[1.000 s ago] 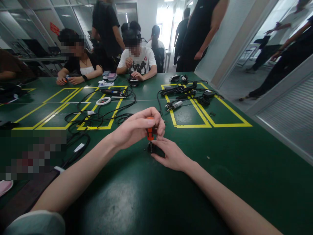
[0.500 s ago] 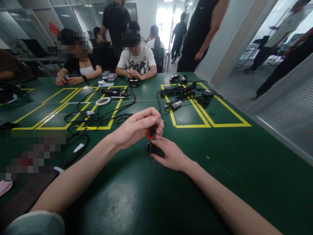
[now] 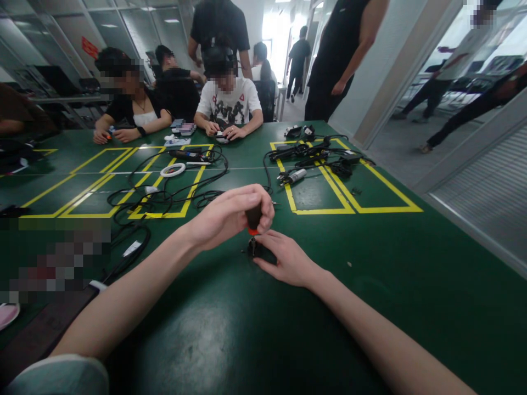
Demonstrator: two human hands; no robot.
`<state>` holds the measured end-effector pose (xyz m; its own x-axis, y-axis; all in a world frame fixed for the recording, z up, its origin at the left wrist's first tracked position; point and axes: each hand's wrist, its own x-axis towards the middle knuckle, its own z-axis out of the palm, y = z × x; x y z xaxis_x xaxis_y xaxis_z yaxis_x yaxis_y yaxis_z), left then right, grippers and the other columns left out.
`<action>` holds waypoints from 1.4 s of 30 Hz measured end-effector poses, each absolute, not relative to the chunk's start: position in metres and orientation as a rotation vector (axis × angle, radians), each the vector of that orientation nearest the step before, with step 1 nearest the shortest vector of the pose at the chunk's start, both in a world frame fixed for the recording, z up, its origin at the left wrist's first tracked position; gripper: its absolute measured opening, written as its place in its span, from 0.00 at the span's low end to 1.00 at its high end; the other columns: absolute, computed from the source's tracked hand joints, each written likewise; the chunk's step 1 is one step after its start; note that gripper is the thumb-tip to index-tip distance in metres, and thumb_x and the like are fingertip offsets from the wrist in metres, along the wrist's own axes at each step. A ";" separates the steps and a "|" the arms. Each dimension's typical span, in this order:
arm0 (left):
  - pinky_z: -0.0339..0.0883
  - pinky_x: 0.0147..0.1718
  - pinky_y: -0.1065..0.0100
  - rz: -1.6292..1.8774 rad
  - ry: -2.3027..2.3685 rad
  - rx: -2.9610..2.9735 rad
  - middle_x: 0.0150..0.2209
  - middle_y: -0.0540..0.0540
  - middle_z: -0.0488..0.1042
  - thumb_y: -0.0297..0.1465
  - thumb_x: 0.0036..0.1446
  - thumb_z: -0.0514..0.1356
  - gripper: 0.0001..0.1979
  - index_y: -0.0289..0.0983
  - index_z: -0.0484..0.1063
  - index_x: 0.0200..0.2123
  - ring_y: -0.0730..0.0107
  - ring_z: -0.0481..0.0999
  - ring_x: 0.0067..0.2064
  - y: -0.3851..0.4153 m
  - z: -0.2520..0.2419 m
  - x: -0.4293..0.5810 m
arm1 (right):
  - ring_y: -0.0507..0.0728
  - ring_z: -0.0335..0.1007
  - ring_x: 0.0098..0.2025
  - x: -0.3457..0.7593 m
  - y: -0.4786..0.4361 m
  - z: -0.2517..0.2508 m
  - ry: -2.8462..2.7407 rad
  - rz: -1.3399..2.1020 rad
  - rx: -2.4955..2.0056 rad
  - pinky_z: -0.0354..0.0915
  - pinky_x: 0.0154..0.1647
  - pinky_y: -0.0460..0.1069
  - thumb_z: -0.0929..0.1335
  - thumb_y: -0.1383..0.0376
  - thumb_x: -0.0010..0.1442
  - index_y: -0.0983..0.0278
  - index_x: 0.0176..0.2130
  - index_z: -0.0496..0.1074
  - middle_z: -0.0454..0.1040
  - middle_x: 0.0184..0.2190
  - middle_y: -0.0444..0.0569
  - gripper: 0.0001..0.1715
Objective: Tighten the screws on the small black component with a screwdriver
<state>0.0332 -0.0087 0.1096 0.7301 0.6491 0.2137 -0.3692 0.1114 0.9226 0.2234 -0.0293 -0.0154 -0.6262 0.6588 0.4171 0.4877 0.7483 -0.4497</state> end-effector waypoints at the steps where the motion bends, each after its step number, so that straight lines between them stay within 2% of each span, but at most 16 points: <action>1: 0.65 0.34 0.70 0.764 0.278 1.258 0.30 0.50 0.73 0.43 0.59 0.69 0.18 0.35 0.69 0.34 0.75 0.72 0.32 -0.009 0.109 0.033 | 0.64 0.80 0.48 0.223 -0.029 -0.015 -2.373 0.397 -0.862 0.78 0.51 0.60 0.70 0.64 0.67 0.64 0.50 0.73 0.82 0.46 0.58 0.12; 3: 0.64 0.33 0.70 0.775 0.280 1.281 0.30 0.52 0.73 0.43 0.57 0.72 0.21 0.37 0.65 0.35 0.76 0.73 0.30 -0.011 0.109 0.033 | 0.64 0.80 0.48 0.223 -0.029 -0.015 -2.372 0.400 -0.864 0.78 0.50 0.59 0.70 0.64 0.67 0.64 0.51 0.73 0.82 0.45 0.58 0.13; 6: 0.57 0.27 0.72 0.785 0.293 1.306 0.27 0.56 0.71 0.44 0.56 0.73 0.24 0.39 0.61 0.35 0.80 0.65 0.24 -0.011 0.110 0.033 | 0.64 0.80 0.46 0.223 -0.029 -0.014 -2.372 0.398 -0.867 0.78 0.48 0.59 0.70 0.65 0.66 0.64 0.50 0.73 0.82 0.44 0.58 0.13; 9: 0.52 0.24 0.72 0.782 0.300 1.299 0.25 0.56 0.68 0.44 0.56 0.72 0.22 0.39 0.64 0.38 0.79 0.61 0.24 -0.010 0.111 0.032 | 0.64 0.80 0.46 0.223 -0.029 -0.014 -2.371 0.401 -0.870 0.78 0.48 0.60 0.70 0.65 0.66 0.64 0.49 0.73 0.82 0.44 0.58 0.11; 12: 0.57 0.27 0.70 0.765 0.260 1.298 0.25 0.52 0.68 0.46 0.59 0.65 0.19 0.36 0.70 0.38 0.75 0.63 0.26 -0.008 0.112 0.031 | 0.64 0.80 0.47 0.223 -0.029 -0.013 -2.375 0.409 -0.870 0.78 0.50 0.60 0.70 0.64 0.66 0.64 0.49 0.73 0.82 0.44 0.58 0.11; 14: 0.61 0.30 0.69 0.766 0.252 1.289 0.26 0.50 0.69 0.46 0.61 0.63 0.19 0.34 0.73 0.35 0.74 0.66 0.28 -0.008 0.111 0.031 | 0.65 0.81 0.48 0.223 -0.030 -0.013 -2.378 0.414 -0.871 0.78 0.51 0.60 0.70 0.64 0.66 0.63 0.48 0.73 0.83 0.44 0.58 0.11; 16: 0.63 0.32 0.69 0.769 0.274 1.275 0.27 0.49 0.70 0.45 0.60 0.64 0.18 0.34 0.72 0.32 0.73 0.68 0.30 -0.008 0.111 0.032 | 0.65 0.81 0.49 0.223 -0.030 -0.012 -2.380 0.417 -0.873 0.78 0.52 0.60 0.70 0.64 0.67 0.63 0.49 0.73 0.83 0.45 0.58 0.11; 19: 0.65 0.34 0.70 0.763 0.296 1.267 0.30 0.50 0.73 0.43 0.57 0.69 0.18 0.36 0.68 0.33 0.73 0.72 0.32 -0.009 0.110 0.032 | 0.64 0.81 0.49 0.223 -0.030 -0.012 -2.376 0.416 -0.882 0.78 0.52 0.61 0.70 0.64 0.67 0.63 0.51 0.73 0.83 0.47 0.58 0.13; 23: 0.59 0.28 0.71 0.765 0.287 1.274 0.29 0.54 0.73 0.42 0.56 0.72 0.22 0.39 0.62 0.36 0.78 0.67 0.25 -0.010 0.110 0.032 | 0.64 0.80 0.48 0.222 -0.030 -0.014 -2.378 0.410 -0.880 0.78 0.50 0.59 0.70 0.64 0.66 0.64 0.51 0.73 0.83 0.45 0.58 0.14; 26: 0.55 0.26 0.72 0.781 0.267 1.266 0.27 0.54 0.72 0.41 0.59 0.69 0.18 0.38 0.65 0.39 0.78 0.63 0.25 -0.009 0.110 0.032 | 0.64 0.80 0.48 0.223 -0.029 -0.015 -2.384 0.406 -0.881 0.78 0.50 0.60 0.70 0.64 0.67 0.64 0.51 0.73 0.83 0.44 0.57 0.13; 28: 0.58 0.28 0.71 0.780 0.248 1.265 0.27 0.51 0.72 0.42 0.61 0.66 0.16 0.36 0.70 0.41 0.75 0.65 0.27 -0.008 0.111 0.032 | 0.64 0.80 0.48 0.223 -0.029 -0.015 -2.385 0.408 -0.886 0.78 0.51 0.60 0.70 0.63 0.67 0.64 0.51 0.73 0.83 0.45 0.57 0.13; 31: 0.63 0.31 0.69 0.765 0.251 1.262 0.29 0.48 0.72 0.44 0.61 0.63 0.18 0.33 0.74 0.38 0.73 0.68 0.30 -0.007 0.111 0.032 | 0.64 0.80 0.49 0.223 -0.029 -0.014 -2.388 0.416 -0.885 0.78 0.52 0.60 0.70 0.63 0.68 0.63 0.51 0.73 0.83 0.46 0.56 0.13; 36: 0.67 0.36 0.69 0.779 0.279 1.232 0.32 0.50 0.75 0.40 0.57 0.70 0.17 0.37 0.67 0.37 0.73 0.74 0.33 -0.009 0.110 0.033 | 0.64 0.80 0.49 0.223 -0.030 -0.012 -2.375 0.428 -0.885 0.78 0.52 0.60 0.70 0.64 0.67 0.63 0.51 0.73 0.83 0.47 0.57 0.12; 39: 0.61 0.30 0.71 0.785 0.289 1.259 0.30 0.53 0.75 0.40 0.57 0.71 0.20 0.39 0.63 0.37 0.77 0.70 0.27 -0.011 0.110 0.033 | 0.65 0.80 0.50 0.222 -0.030 -0.011 -2.371 0.430 -0.880 0.78 0.52 0.60 0.70 0.65 0.66 0.63 0.51 0.73 0.83 0.46 0.57 0.13; 42: 0.56 0.27 0.71 0.787 0.291 1.271 0.28 0.53 0.73 0.41 0.58 0.69 0.18 0.38 0.66 0.39 0.77 0.65 0.25 -0.010 0.110 0.032 | 0.65 0.80 0.49 0.222 -0.030 -0.012 -2.375 0.427 -0.877 0.78 0.51 0.61 0.70 0.65 0.66 0.64 0.51 0.74 0.83 0.45 0.58 0.13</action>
<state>0.0317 -0.0099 0.1102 0.7109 0.6680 0.2198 -0.3642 0.0824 0.9277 0.2222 -0.0301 -0.0119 -0.6250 0.6716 0.3979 0.4911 0.7345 -0.4683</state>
